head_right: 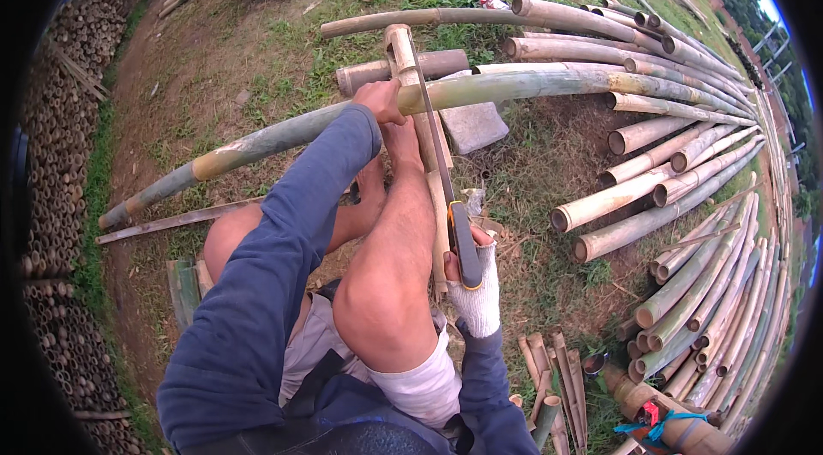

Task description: The person sits on the ground and uses a hand saw to cut bamboo poles into shorter sections. They position each pole on a makeshift stand, saw through it, then move the cut piece aside and repeat the process with additional poles.

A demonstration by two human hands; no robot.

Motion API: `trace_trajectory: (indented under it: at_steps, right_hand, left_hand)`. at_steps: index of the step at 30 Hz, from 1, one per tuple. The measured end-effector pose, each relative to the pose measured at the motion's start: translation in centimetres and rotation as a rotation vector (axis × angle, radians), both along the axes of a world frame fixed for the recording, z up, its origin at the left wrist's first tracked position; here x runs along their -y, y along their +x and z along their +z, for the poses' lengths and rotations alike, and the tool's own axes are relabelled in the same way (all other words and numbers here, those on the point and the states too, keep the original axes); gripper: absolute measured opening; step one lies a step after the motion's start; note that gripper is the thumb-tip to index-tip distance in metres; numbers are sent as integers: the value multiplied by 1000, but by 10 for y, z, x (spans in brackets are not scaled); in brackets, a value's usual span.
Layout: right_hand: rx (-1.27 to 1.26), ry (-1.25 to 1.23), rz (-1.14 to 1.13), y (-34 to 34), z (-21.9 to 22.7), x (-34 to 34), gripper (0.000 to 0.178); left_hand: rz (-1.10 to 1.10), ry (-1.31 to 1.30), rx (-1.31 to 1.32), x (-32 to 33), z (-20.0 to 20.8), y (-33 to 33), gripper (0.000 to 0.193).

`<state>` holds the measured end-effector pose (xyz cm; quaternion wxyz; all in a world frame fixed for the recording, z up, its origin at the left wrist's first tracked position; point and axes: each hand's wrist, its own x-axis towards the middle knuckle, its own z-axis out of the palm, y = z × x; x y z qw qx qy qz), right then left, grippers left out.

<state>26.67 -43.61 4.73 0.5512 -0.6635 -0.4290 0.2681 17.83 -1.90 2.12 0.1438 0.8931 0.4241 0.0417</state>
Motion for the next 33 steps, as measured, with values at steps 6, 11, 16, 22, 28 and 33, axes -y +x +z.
trace_trajectory:
  at_steps: [6,11,16,22,28,33]
  right_hand:
    - [-52,-15,6,-1,6,-1,49]
    - [26,23,13,-2,6,-1,47]
    - [37,-13,19,-1,1,-2,47]
    - [11,-15,11,0,-4,3,47]
    - [36,-11,-2,-5,-1,8,50]
    - [87,3,-29,-8,0,8,57]
  left_hand:
    - [1,18,8,0,0,0,73]
    - [-11,3,2,-2,-2,0,76]
    - [-10,-5,6,-2,-2,0,76]
    - [-2,2,1,-4,-8,4,80]
    - [-44,149,74,3,-20,19,74]
    - [-14,143,98,9,-14,21,72]
